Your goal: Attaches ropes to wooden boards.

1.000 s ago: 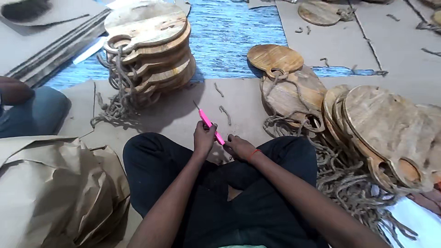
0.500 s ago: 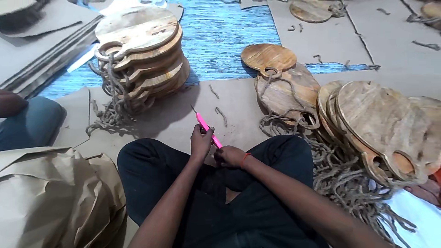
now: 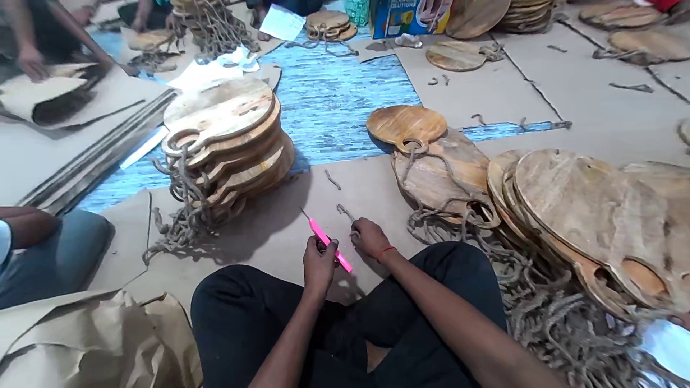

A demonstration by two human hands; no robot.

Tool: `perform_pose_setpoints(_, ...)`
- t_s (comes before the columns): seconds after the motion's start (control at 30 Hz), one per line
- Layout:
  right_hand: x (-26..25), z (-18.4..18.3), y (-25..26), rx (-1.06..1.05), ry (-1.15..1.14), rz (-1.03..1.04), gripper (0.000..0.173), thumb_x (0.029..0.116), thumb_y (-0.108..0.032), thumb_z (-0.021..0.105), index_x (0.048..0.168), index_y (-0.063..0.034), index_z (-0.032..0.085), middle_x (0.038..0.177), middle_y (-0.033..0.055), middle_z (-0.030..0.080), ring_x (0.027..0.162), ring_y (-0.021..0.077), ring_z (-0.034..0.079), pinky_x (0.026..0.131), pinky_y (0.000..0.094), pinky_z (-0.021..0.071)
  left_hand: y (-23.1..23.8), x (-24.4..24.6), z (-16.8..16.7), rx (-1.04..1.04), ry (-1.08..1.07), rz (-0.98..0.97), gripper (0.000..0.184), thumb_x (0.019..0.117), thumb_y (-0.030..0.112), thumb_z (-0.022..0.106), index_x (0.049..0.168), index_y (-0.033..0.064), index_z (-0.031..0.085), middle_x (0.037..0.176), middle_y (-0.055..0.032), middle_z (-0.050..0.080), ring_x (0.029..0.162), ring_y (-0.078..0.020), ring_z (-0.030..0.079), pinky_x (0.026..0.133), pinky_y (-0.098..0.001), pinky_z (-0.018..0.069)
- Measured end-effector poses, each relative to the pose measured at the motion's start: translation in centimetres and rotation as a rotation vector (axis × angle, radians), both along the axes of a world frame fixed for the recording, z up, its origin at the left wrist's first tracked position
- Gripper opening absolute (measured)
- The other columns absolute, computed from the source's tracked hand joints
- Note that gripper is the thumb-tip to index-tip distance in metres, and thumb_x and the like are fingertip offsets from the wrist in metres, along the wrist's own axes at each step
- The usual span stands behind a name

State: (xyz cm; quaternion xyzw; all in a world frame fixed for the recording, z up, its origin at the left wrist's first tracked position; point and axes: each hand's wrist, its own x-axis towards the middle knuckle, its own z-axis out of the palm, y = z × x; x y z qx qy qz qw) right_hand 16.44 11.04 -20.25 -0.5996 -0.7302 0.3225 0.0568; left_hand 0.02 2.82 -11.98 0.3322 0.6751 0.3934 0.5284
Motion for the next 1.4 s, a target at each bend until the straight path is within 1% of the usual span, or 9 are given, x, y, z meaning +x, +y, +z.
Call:
perform_pose_setpoints(0.1,-0.2,0.2,2.4,0.01,-0.042,-0.185,0.022,0.0916,-0.013,0.072,0.109,-0.0008,0.069,0.111,0.0207,0.067,0.104,0.0384,0.066,0.089,0.0564,0.0543,-0.1,0.1,-0.3,-0.001,-0.001,-0.01,0.032,0.1026,0.014,0.063,0.126,-0.0055,0.053,0.1,-0.0172,0.068,0.083,-0.024,0.071,0.071,-0.0405,0.0627)
perform_pose_setpoints(0.33,-3.5,1.0,6.0,-0.071,-0.092,-0.266,0.031,0.0956,-0.009,0.063,0.127,-0.0079,0.066,0.123,0.0213,0.064,0.112,0.0394,0.064,0.093,0.0557,0.0534,-0.3,0.5,-0.3,0.015,-0.013,-0.031,0.033,0.1012,0.013,0.065,0.126,-0.0056,0.053,0.097,-0.0156,0.067,0.077,-0.0207,0.07,0.066,-0.037,0.0619)
perform_pose_setpoints(0.5,-5.8,0.4,8.0,-0.135,-0.13,-0.29,0.04,0.0966,-0.031,0.068,0.126,-0.0046,0.066,0.132,0.0244,0.058,0.119,0.0423,0.06,0.094,0.0567,0.0527,-0.1,0.6,-0.1,0.006,-0.028,-0.038,0.032,0.1004,0.012,0.065,0.125,-0.0056,0.053,0.093,-0.014,0.067,0.074,-0.0189,0.07,0.064,-0.0354,0.0618)
perform_pose_setpoints(0.7,-7.4,0.0,9.7,-0.13,-0.205,-0.051,0.024,0.1006,-0.015,0.059,0.115,0.0003,0.069,0.119,0.022,0.066,0.114,0.0383,0.064,0.097,0.0533,0.0516,0.1,0.9,0.3,0.01,-0.071,-0.05,0.033,0.0996,0.011,0.065,0.126,-0.0059,0.053,0.091,-0.0123,0.067,0.071,-0.0162,0.069,0.062,-0.032,0.0611)
perform_pose_setpoints(0.8,-6.3,-0.8,11.8,-0.004,-0.083,-0.159,0.022,0.1009,-0.016,0.06,0.111,0.0011,0.069,0.114,0.0243,0.066,0.108,0.0406,0.066,0.092,0.0572,0.0536,0.1,1.1,0.3,-0.003,-0.095,-0.067,0.034,0.0994,0.012,0.065,0.126,-0.0053,0.053,0.091,-0.0115,0.066,0.071,-0.016,0.069,0.063,-0.0324,0.0619)
perform_pose_setpoints(0.9,-5.5,-1.0,13.9,0.115,0.006,-0.263,0.018,0.0976,-0.01,0.065,0.11,0.0022,0.069,0.119,0.026,0.062,0.104,0.0439,0.066,0.088,0.0598,0.0547,0.0,1.4,0.1,-0.009,-0.075,-0.096,0.036,0.099,0.013,0.066,0.128,-0.006,0.054,0.094,-0.0128,0.067,0.074,-0.0175,0.07,0.065,-0.0342,0.0619)
perform_pose_setpoints(1.0,-5.8,-1.7,14.8,0.118,-0.096,-0.108,0.018,0.0958,-0.009,0.068,0.111,0.0007,0.071,0.126,0.0233,0.062,0.107,0.0431,0.065,0.09,0.0588,0.0547,-0.1,1.5,0.0,-0.021,-0.081,-0.103,0.036,0.0989,0.013,0.066,0.127,-0.006,0.053,0.091,-0.0119,0.066,0.071,-0.0165,0.068,0.064,-0.0328,0.0611)
perform_pose_setpoints(1.23,-5.5,-1.5,11.5,0.091,-0.229,0.181,0.018,0.0978,-0.012,0.062,0.11,-0.0008,0.07,0.109,0.0193,0.069,0.106,0.0378,0.066,0.091,0.0526,0.0533,-0.2,1.7,-0.4,-0.013,-0.069,-0.12,0.034,0.099,0.013,0.066,0.125,-0.0048,0.054,0.09,-0.0115,0.066,0.07,-0.0163,0.069,0.063,-0.0328,0.0616)
perform_pose_setpoints(1.4,3.2,3.3,6.5,0.021,-0.011,0.115,0.016,0.0958,-0.016,0.069,0.104,-0.0038,0.072,0.093,0.0142,0.072,0.09,0.031,0.069,0.085,0.0532,0.0543,-0.5,1.7,-0.6,-0.026,-0.027,-0.141,0.034,0.0996,0.014,0.066,0.126,-0.0046,0.054,0.093,-0.0129,0.067,0.072,-0.0181,0.07,0.065,-0.0352,0.0619)
